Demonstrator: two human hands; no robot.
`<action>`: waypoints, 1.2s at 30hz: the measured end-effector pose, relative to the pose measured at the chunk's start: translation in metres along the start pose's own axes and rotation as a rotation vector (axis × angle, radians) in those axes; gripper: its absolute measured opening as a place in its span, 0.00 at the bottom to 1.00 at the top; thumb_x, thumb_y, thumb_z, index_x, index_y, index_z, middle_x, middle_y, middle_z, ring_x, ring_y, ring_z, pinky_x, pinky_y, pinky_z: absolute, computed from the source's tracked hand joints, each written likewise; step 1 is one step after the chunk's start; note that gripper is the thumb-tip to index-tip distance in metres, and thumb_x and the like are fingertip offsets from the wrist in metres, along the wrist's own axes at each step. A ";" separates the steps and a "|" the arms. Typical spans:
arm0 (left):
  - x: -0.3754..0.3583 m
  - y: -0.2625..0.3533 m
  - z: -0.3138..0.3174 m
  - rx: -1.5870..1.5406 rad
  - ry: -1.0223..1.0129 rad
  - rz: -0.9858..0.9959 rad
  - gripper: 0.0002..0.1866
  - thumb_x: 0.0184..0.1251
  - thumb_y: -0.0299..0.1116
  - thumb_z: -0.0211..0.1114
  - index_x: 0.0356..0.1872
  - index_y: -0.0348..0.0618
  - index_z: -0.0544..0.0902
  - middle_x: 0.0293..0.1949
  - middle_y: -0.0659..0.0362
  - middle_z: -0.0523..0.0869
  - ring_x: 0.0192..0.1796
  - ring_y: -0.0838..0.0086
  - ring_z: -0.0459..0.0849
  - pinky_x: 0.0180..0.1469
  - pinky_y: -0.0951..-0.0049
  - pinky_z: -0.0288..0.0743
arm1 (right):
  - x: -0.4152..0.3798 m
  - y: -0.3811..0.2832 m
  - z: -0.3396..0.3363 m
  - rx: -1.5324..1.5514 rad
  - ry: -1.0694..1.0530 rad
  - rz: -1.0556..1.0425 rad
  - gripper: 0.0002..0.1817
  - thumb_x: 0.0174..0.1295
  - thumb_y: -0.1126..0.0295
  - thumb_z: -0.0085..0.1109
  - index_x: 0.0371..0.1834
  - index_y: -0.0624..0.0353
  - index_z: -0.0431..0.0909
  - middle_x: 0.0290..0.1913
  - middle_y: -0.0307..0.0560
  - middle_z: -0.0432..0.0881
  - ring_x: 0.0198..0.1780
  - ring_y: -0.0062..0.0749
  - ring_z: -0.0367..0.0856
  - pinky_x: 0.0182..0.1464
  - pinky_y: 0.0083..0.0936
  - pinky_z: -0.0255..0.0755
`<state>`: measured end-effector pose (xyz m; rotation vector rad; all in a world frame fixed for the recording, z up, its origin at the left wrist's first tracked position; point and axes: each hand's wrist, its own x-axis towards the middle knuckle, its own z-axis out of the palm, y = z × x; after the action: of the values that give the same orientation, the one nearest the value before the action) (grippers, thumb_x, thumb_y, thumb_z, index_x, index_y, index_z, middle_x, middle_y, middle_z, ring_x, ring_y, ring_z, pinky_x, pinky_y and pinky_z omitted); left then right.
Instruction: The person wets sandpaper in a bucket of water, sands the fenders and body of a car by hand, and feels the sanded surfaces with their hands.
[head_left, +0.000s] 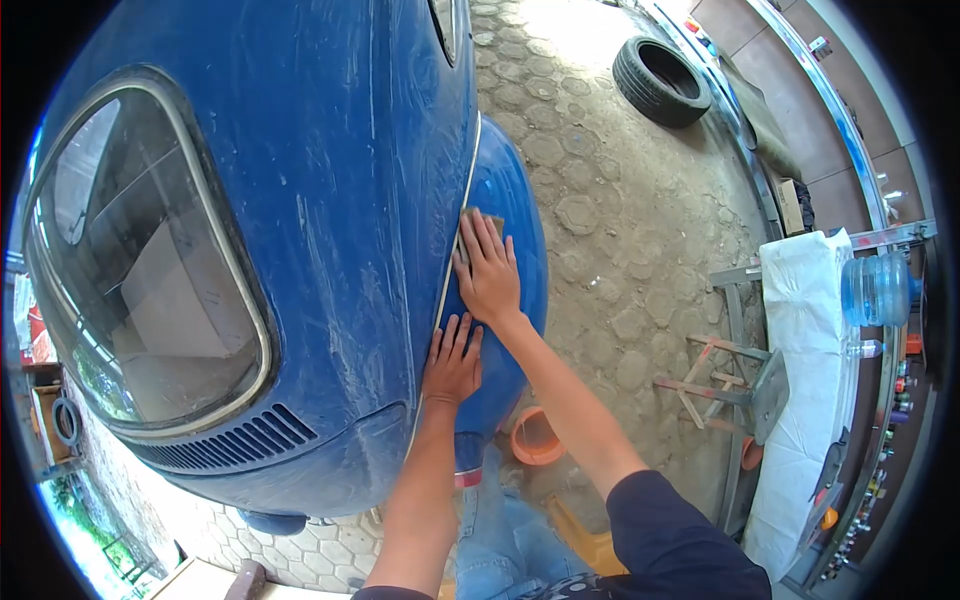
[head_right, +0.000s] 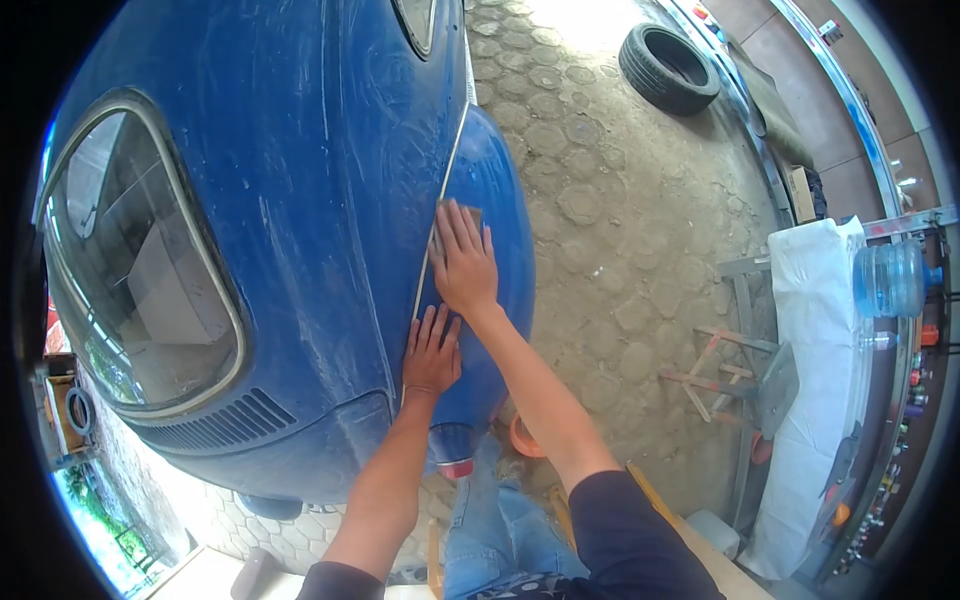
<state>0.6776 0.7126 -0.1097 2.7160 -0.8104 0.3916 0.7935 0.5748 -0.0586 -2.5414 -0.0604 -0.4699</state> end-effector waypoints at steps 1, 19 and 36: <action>-0.002 0.001 0.000 -0.013 -0.005 -0.002 0.27 0.68 0.37 0.56 0.69 0.52 0.74 0.77 0.55 0.68 0.79 0.60 0.64 0.79 0.54 0.56 | 0.002 0.002 -0.006 -0.016 -0.026 0.013 0.32 0.76 0.54 0.49 0.80 0.51 0.60 0.82 0.49 0.58 0.82 0.49 0.54 0.79 0.57 0.49; -0.003 0.000 0.003 0.073 -0.038 0.000 0.28 0.69 0.42 0.55 0.70 0.56 0.73 0.79 0.60 0.65 0.81 0.67 0.58 0.82 0.57 0.44 | 0.058 0.050 -0.006 0.071 -0.133 0.376 0.31 0.79 0.53 0.38 0.83 0.48 0.55 0.83 0.50 0.54 0.84 0.49 0.49 0.79 0.60 0.45; 0.174 0.006 -0.019 0.059 -0.062 -0.168 0.20 0.63 0.34 0.61 0.57 0.44 0.80 0.68 0.49 0.76 0.72 0.52 0.72 0.74 0.52 0.65 | 0.134 0.125 0.011 0.282 -0.140 0.351 0.29 0.76 0.63 0.45 0.79 0.55 0.60 0.78 0.62 0.62 0.77 0.64 0.62 0.76 0.55 0.58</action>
<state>0.8110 0.6292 -0.0332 2.8371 -0.5886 0.3007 0.9401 0.4676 -0.0848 -2.2398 0.2475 -0.1339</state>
